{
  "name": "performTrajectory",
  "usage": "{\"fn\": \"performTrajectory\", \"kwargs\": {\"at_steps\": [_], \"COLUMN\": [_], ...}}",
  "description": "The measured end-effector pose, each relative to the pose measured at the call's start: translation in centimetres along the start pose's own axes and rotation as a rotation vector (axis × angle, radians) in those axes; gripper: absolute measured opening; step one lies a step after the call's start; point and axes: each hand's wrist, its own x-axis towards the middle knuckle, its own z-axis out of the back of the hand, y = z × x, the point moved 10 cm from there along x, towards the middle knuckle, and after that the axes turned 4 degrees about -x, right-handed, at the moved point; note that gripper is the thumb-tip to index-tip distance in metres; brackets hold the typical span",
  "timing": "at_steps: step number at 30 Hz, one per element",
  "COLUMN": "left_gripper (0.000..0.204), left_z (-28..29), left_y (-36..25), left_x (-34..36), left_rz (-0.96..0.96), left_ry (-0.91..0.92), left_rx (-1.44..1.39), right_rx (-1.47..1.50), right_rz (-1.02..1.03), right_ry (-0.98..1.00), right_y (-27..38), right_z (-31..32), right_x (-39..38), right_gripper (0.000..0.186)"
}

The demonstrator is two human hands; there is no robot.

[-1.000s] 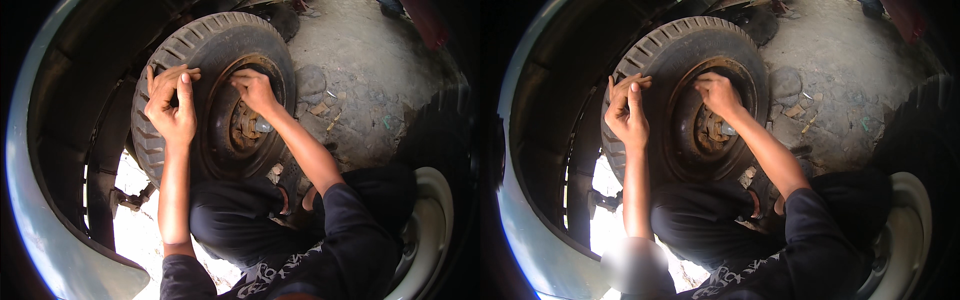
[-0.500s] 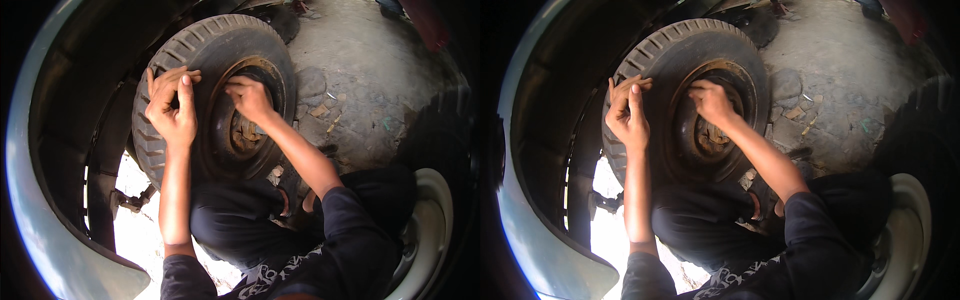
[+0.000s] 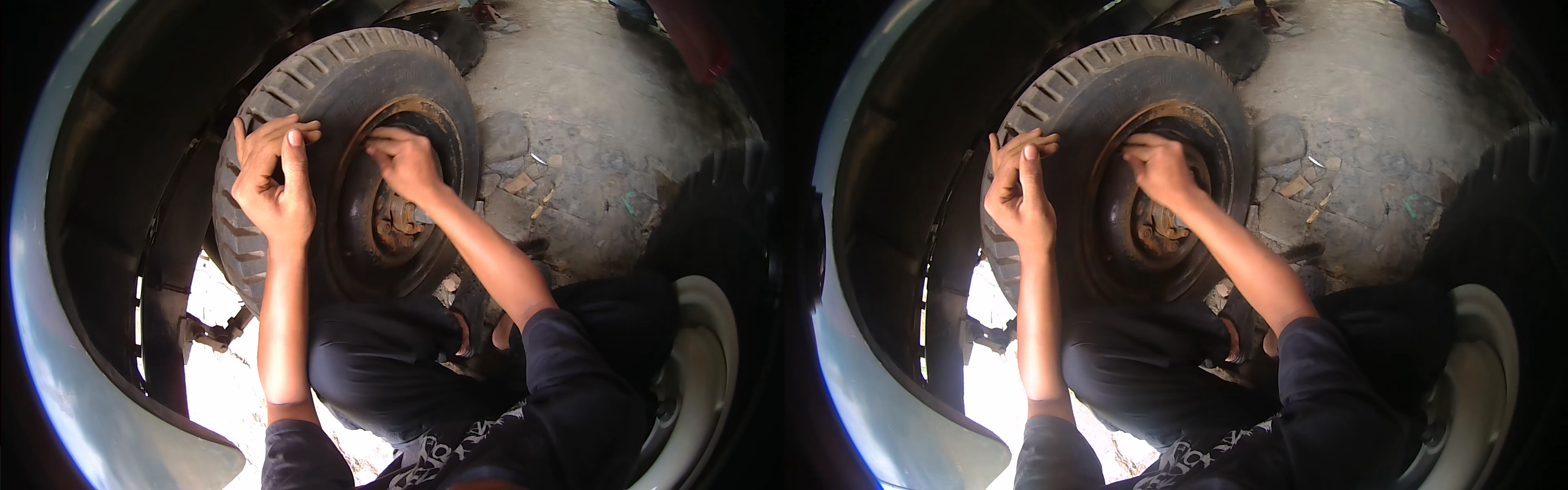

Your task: The person sits on the ground and works on a vehicle wheel hub, using a hammer and a small metal tool to adjust or remove components. They repeatedly tap and pry at the hub area while holding the wheel steady.

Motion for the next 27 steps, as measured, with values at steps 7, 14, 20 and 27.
{"fn": "performTrajectory", "kwargs": {"at_steps": [7,14,20,27], "left_gripper": [0.022,0.021,0.022,0.023], "left_z": [-0.2,-0.7,-0.5,-0.6], "left_y": [-0.2,-0.6,-0.7,-0.4], "left_x": [0.1,0.0,0.2,-0.1], "left_rz": [-0.009,-0.032,-0.024,-0.013], "left_ry": [0.015,0.040,0.027,0.023], "left_rx": [-0.008,0.021,0.028,0.008], "right_rx": [-0.021,-0.070,-0.048,-0.056], "right_rz": [-0.042,-0.044,-0.224,-0.217], "right_ry": [-0.059,-0.069,-0.039,-0.007], "right_y": [-1.9,-3.4,-5.7,-5.8], "right_z": [0.6,1.3,2.0,1.1], "right_x": [0.4,0.8,1.2,0.8], "right_gripper": [0.016,0.014,0.015,0.017]}}
